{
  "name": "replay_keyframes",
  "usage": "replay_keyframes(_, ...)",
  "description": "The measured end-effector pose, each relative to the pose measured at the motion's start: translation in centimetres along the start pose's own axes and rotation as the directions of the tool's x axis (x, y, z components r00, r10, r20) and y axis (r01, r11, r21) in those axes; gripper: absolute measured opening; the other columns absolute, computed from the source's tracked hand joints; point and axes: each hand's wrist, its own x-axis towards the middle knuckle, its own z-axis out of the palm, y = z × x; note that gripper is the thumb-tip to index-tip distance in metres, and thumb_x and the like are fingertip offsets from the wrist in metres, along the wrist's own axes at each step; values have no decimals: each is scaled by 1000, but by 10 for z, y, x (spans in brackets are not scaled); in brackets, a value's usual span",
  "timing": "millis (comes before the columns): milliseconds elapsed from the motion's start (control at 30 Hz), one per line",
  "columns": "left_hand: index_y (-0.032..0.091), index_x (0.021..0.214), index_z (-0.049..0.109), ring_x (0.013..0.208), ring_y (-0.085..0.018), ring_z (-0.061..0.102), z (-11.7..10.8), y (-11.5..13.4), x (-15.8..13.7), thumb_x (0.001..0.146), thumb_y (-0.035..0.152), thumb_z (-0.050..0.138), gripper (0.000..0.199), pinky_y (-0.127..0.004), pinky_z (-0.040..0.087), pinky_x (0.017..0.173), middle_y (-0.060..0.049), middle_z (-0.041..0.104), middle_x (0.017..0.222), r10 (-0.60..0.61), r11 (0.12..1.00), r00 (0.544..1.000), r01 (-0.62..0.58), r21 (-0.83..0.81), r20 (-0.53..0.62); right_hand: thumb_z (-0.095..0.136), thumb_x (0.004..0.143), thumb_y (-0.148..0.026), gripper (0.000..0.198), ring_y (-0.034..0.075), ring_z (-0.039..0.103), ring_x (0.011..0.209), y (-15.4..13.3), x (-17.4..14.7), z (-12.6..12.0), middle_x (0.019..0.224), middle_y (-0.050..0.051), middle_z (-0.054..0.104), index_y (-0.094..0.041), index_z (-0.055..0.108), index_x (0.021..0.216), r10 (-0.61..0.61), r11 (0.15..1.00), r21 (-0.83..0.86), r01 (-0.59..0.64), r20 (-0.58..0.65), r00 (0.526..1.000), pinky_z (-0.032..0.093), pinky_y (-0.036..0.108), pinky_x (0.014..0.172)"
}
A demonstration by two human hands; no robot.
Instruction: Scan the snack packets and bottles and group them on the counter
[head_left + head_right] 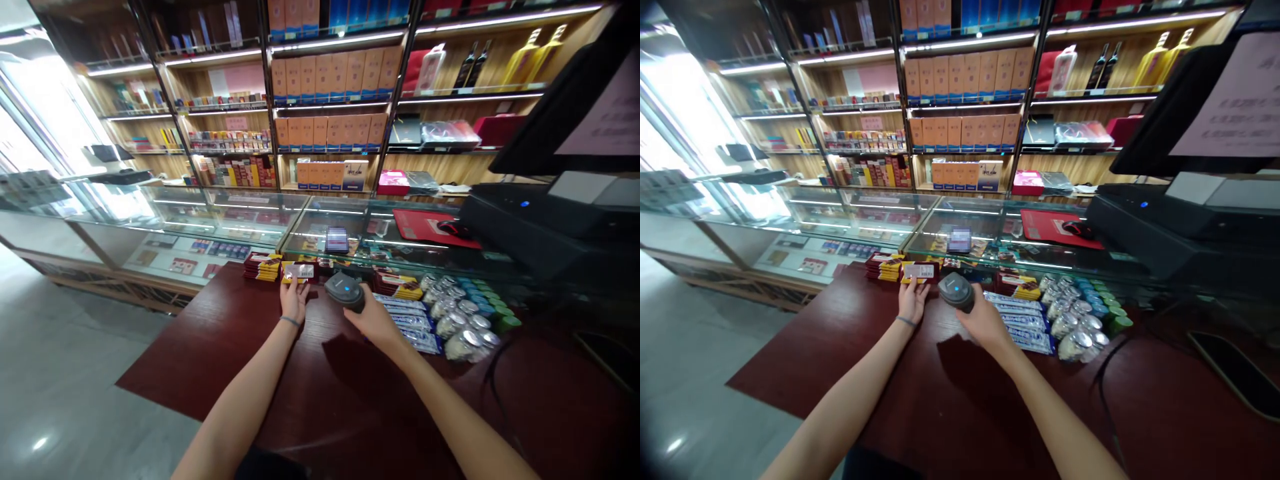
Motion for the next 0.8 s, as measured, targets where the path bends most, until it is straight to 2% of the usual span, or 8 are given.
replay_keyframes(100,24,104,57,82,-11,67,2,0,-2,84,25,72,25,-44,53,96,-1,69,99,14,1000,1000,-14,-13,7,65,76,-29,47,28,69,102,-2,-3,8,98,4,73,-28,47,120,22,1000,5,-23,35,999,49,33,78)
replay_keyframes(167,24,104,58,82,-11,67,3,0,-4,84,25,73,25,-44,52,97,-1,69,99,18,1000,1000,-18,-22,8,65,76,-29,44,28,69,102,-3,-4,10,99,5,73,-27,48,117,31,1000,-4,-31,43,999,49,33,79)
replay_keyframes(267,24,103,59,92,-15,69,6,3,-7,86,24,72,22,-44,52,98,-4,69,105,12,999,999,-11,-30,35,65,75,-30,36,30,68,102,-3,-3,9,101,8,73,-24,52,108,51,997,-67,-46,61,997,48,34,79)
replay_keyframes(400,23,101,59,105,-19,68,8,5,-8,86,24,72,19,-44,52,100,-6,68,113,8,999,997,-5,-35,74,66,74,-31,35,32,67,104,-3,-3,7,100,10,72,-23,54,106,50,992,-120,-43,56,997,47,34,77)
replay_keyframes(600,24,103,58,83,-12,67,4,0,-4,83,26,74,26,-44,52,96,-1,68,97,6,1000,1000,-6,-19,6,64,76,-33,34,31,68,95,-4,-2,5,98,8,72,-25,49,105,72,989,-132,-65,47,996,45,32,72)
replay_keyframes(800,23,102,59,82,-12,66,3,0,-4,79,28,78,30,-41,54,92,-2,68,98,21,1000,1000,-21,-14,12,62,77,-33,37,31,69,97,-3,-3,4,99,7,73,-26,47,110,59,993,-102,-55,38,998,45,31,71)
